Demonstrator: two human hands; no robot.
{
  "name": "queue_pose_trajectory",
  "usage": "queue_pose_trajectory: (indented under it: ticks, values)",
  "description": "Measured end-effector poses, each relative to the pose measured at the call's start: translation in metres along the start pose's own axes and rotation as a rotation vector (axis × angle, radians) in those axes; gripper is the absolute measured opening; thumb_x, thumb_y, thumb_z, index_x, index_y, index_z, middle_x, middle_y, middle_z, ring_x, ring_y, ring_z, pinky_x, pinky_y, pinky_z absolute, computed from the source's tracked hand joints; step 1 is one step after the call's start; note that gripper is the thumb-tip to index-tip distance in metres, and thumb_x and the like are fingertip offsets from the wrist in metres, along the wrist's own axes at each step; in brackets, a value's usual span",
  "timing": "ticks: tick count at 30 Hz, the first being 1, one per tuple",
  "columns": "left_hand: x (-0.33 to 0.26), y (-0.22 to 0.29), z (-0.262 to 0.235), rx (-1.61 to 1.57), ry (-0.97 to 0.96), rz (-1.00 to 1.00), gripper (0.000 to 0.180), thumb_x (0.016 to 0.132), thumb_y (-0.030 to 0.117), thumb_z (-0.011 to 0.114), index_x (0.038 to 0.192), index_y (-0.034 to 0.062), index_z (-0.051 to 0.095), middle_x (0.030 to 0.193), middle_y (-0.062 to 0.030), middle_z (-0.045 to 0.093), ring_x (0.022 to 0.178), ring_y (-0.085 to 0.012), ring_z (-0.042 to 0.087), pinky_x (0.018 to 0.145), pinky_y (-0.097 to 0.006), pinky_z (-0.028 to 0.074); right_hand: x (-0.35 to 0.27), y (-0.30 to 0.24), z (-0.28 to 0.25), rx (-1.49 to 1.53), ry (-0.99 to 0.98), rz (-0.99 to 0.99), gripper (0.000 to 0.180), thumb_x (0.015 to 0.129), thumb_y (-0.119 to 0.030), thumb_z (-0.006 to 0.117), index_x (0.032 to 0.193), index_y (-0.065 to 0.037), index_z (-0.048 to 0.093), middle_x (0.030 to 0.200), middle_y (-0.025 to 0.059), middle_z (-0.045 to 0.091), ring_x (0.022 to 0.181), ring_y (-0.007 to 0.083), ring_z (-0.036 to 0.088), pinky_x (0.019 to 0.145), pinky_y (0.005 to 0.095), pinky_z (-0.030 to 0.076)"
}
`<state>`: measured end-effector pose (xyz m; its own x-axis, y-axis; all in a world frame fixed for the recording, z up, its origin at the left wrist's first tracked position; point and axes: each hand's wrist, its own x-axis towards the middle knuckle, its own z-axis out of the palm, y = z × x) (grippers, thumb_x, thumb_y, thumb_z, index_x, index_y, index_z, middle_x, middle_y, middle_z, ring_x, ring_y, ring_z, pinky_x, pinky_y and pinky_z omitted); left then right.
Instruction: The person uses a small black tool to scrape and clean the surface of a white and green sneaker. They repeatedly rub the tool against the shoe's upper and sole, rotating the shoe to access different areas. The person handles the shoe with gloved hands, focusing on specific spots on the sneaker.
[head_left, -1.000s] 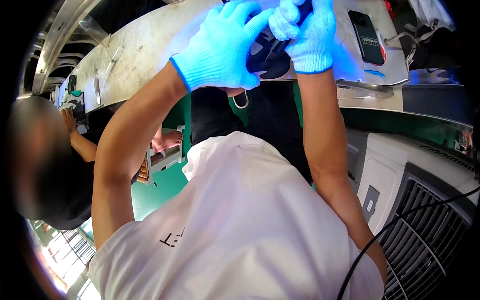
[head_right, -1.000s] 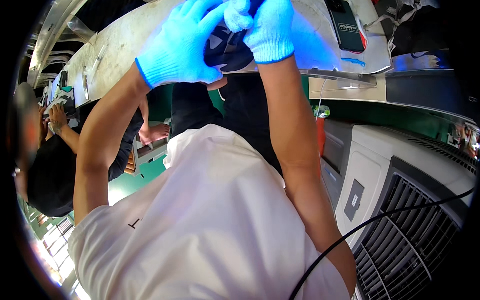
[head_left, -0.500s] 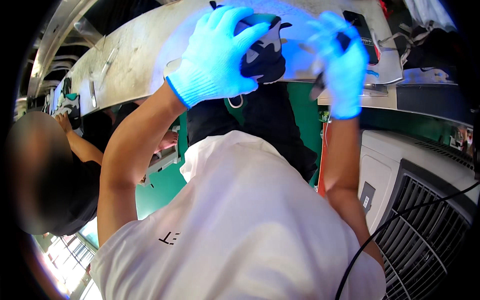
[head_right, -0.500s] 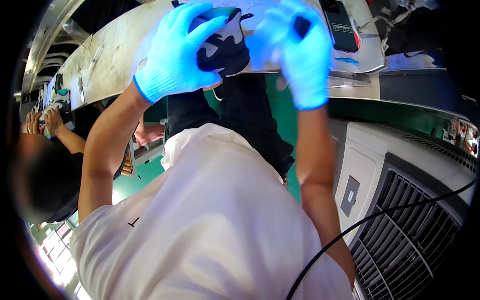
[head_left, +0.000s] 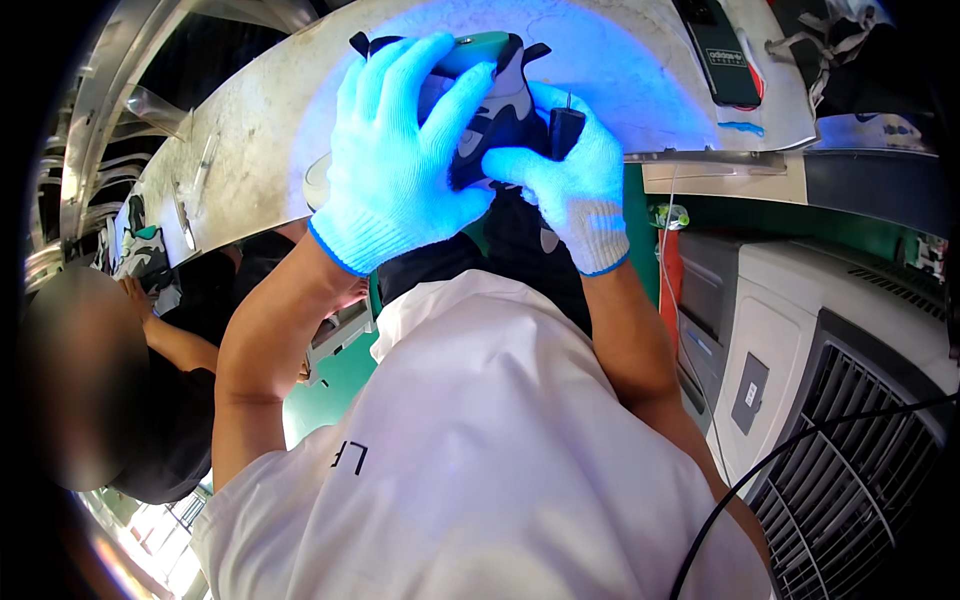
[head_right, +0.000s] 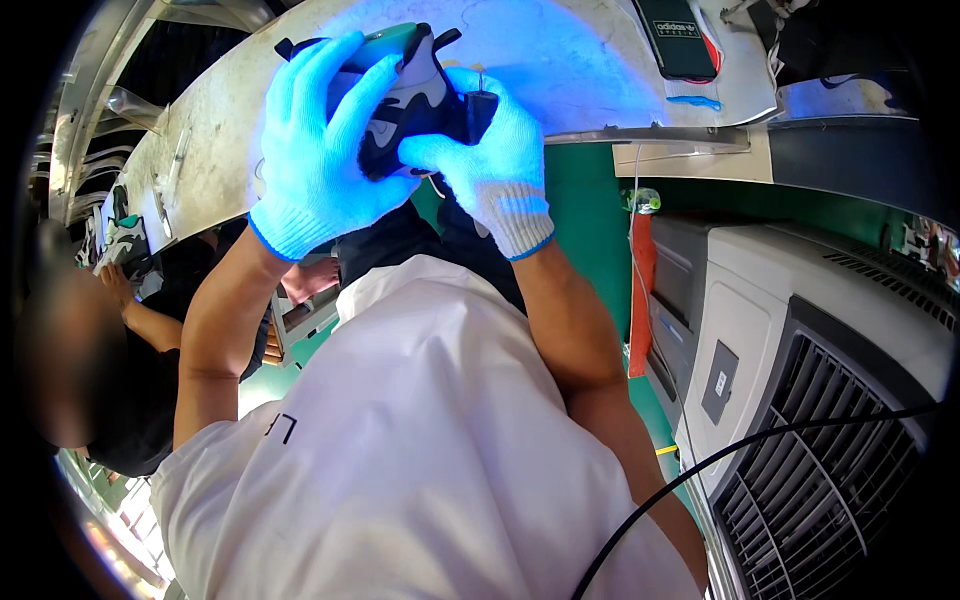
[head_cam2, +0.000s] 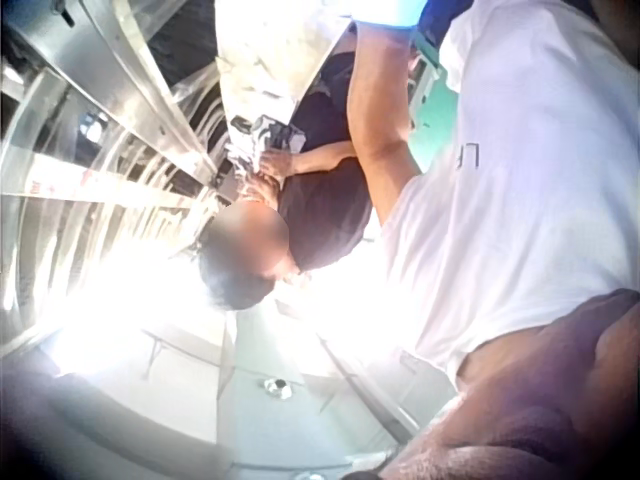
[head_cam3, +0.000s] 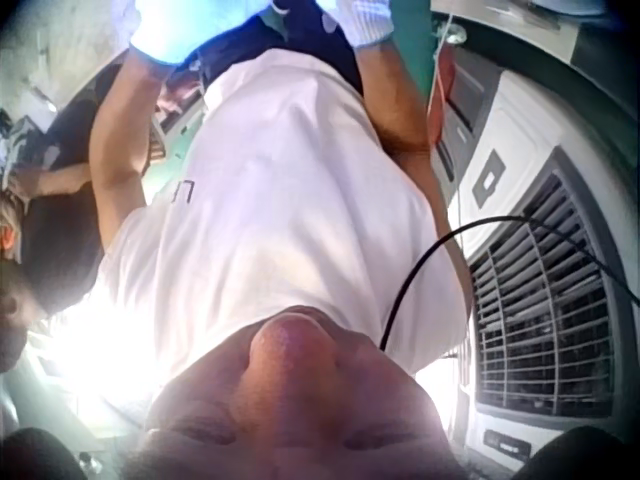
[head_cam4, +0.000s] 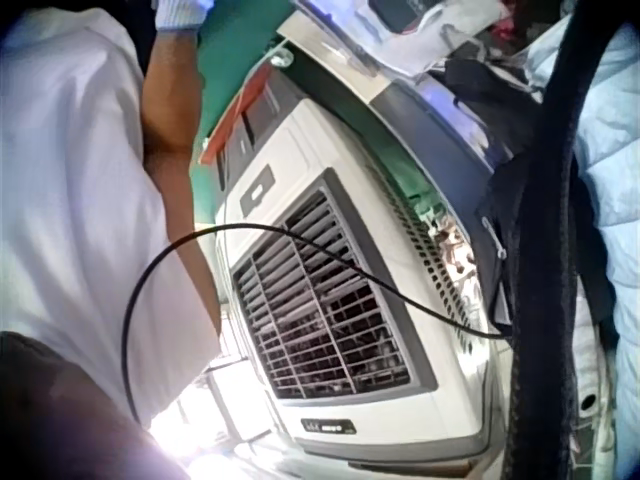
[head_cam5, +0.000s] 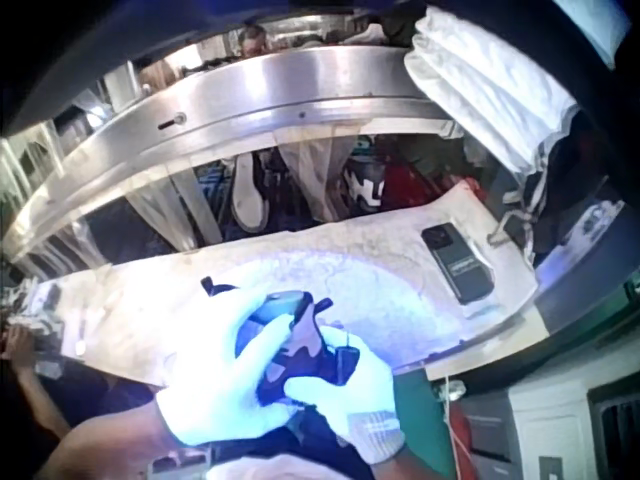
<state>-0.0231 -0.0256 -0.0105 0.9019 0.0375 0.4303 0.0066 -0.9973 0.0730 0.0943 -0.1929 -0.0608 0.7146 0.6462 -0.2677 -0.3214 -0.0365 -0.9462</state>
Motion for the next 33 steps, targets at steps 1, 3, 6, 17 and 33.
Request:
queue_pose_trajectory:
  ticks: [1,3,6,17,33]
  values:
    - [-0.002,0.001,0.002,0.003,0.001,0.001,0.104,0.056,0.037,0.102,0.153,0.0180,0.068,0.160,-0.0213,0.054,0.140,-0.0473,0.057,0.115,-0.059,0.049,0.001,0.000,0.000,-0.002,-0.005,0.037,0.078,0.075,-0.005,0.096,0.146,0.003,0.064,0.132,0.0170,0.077,0.118,0.0239,0.075,0.109,0.0393,0.060]
    - [-0.002,0.002,-0.003,0.020,-0.022,0.017,0.107,0.055,0.039,0.103,0.153,0.0179,0.067,0.161,-0.0215,0.054,0.140,-0.0474,0.057,0.114,-0.060,0.049,0.003,-0.005,-0.006,-0.033,-0.043,0.084,0.079,0.072,-0.009,0.098,0.144,0.002,0.067,0.131,0.0165,0.077,0.119,0.0247,0.075,0.109,0.0394,0.060]
    - [0.003,-0.007,-0.015,-0.017,-0.056,0.029,0.113,0.053,0.047,0.106,0.155,0.0176,0.066,0.162,-0.0224,0.052,0.140,-0.0463,0.057,0.112,-0.058,0.052,0.007,0.012,-0.014,-0.199,-0.060,-0.090,0.081,0.073,-0.007,0.099,0.146,0.002,0.065,0.115,0.0122,0.077,0.083,0.0162,0.071,0.071,0.0311,0.058]
    - [0.010,-0.021,-0.010,-0.250,-0.115,-0.200,0.117,0.056,0.041,0.108,0.160,0.0178,0.061,0.167,-0.0208,0.043,0.141,-0.0429,0.061,0.111,-0.053,0.061,0.026,-0.013,-0.067,0.322,0.310,-0.358,0.030,0.104,-0.009,0.073,0.132,-0.001,0.066,0.100,0.0100,0.074,0.072,0.0152,0.070,0.064,0.0305,0.058]
    - [0.013,-0.026,-0.007,-0.316,-0.116,-0.256,0.109,0.053,0.046,0.105,0.151,0.0179,0.068,0.162,-0.0244,0.047,0.137,-0.0470,0.061,0.111,-0.055,0.058,0.080,-0.022,-0.019,0.591,0.238,-0.077,0.030,0.110,-0.023,0.069,0.084,-0.013,0.058,0.064,0.0005,0.050,0.049,0.0165,0.044,0.048,0.0347,0.034]
